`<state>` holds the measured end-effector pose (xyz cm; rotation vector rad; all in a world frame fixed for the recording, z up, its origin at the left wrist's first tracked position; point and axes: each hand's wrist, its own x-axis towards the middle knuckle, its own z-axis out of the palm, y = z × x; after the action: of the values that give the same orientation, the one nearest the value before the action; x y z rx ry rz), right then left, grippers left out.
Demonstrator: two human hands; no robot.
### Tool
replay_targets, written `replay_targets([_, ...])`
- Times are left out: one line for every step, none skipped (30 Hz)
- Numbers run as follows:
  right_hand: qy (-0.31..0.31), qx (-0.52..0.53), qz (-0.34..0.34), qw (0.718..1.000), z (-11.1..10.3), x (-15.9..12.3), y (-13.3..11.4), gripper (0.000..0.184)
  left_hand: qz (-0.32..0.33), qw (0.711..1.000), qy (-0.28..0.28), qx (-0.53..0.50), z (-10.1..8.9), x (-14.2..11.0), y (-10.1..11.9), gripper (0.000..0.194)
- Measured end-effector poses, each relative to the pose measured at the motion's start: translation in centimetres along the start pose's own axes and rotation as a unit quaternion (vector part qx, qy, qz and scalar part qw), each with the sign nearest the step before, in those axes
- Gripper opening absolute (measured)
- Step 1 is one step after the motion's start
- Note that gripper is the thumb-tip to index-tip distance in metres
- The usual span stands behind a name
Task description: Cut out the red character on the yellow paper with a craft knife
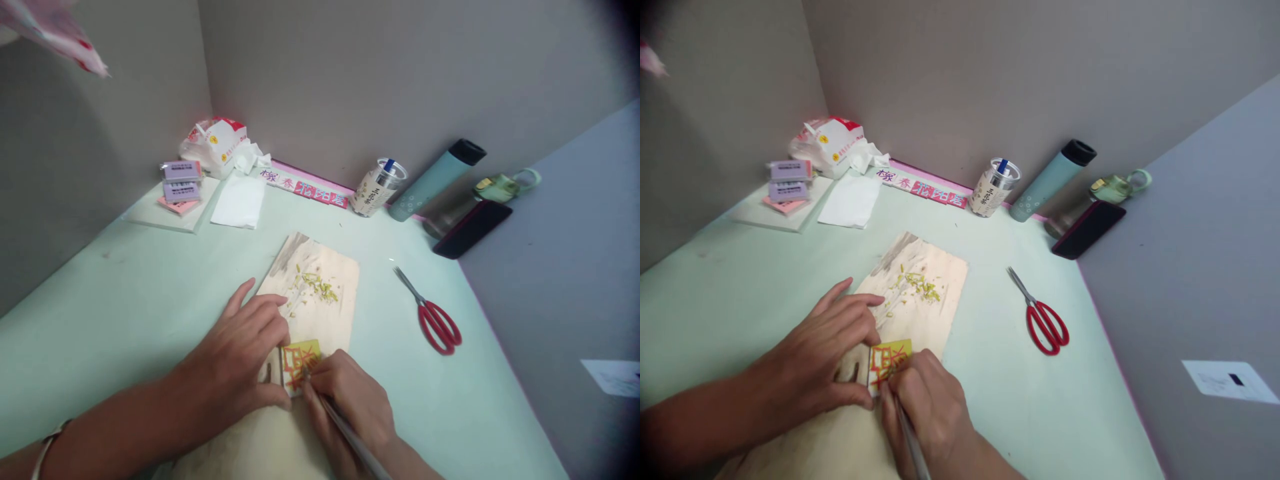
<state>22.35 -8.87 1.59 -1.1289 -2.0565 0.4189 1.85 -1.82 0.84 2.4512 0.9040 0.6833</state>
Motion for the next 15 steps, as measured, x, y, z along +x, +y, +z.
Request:
replay_targets([0.002,-0.003,0.001,1.000,0.0,0.0,0.0,0.022,0.000,1.000,0.002,0.003,0.0,0.0,0.1,0.066])
replay_targets([0.004,-0.009,0.001,1.000,0.1,0.0,-0.1,0.022,0.001,1.000,0.008,0.007,0.1,0.1,0.2,0.065])
replay_targets([0.010,-0.017,0.001,1.000,0.1,0.1,-0.2,0.021,0.000,1.000,0.015,0.012,0.2,0.1,0.4,0.065])
replay_targets([0.013,-0.027,0.001,1.000,0.0,0.2,-0.3,0.021,0.001,1.000,0.022,0.016,0.3,0.2,0.5,0.066])
replay_targets([0.014,-0.037,0.001,0.999,0.0,0.4,-0.4,0.021,0.001,0.999,0.029,0.021,0.4,0.2,0.5,0.068])
replay_targets([0.013,-0.044,0.000,0.999,-0.1,0.6,-0.5,0.021,0.002,0.999,0.033,0.025,0.5,0.3,0.5,0.069])
replay_targets([0.013,-0.049,-0.003,0.999,-0.1,0.8,-0.6,0.021,0.004,0.999,0.035,0.027,0.6,0.3,0.5,0.072])
replay_targets([0.013,-0.053,-0.007,0.998,-0.2,0.9,-0.6,0.021,0.009,0.999,0.032,0.026,0.6,0.4,0.4,0.074])
replay_targets([0.011,-0.056,-0.011,0.998,-0.2,1.1,-0.6,0.021,0.015,0.999,0.026,0.021,0.6,0.4,0.2,0.076])
replay_targets([0.012,-0.057,-0.016,0.998,-0.3,1.2,-0.6,0.020,0.021,1.000,0.016,0.014,0.5,0.4,0.0,0.077])
replay_targets([0.014,-0.056,-0.020,0.998,-0.3,1.2,-0.6,0.020,0.024,1.000,0.003,0.006,0.4,0.4,-0.1,0.076])
replay_targets([0.015,-0.053,-0.024,0.998,-0.3,1.2,-0.5,0.020,0.023,1.000,-0.013,-0.002,0.2,0.4,-0.3,0.074])
replay_targets([0.017,-0.048,-0.027,0.998,-0.3,1.2,-0.5,0.020,0.019,0.999,-0.028,-0.009,0.0,0.4,-0.5,0.070])
replay_targets([0.019,-0.042,-0.029,0.999,-0.3,1.2,-0.4,0.021,0.014,0.999,-0.043,-0.014,-0.3,0.4,-0.6,0.065])
replay_targets([0.018,-0.036,-0.029,0.999,-0.3,1.2,-0.4,0.021,0.015,0.998,-0.054,-0.021,-0.5,0.4,-0.7,0.060])
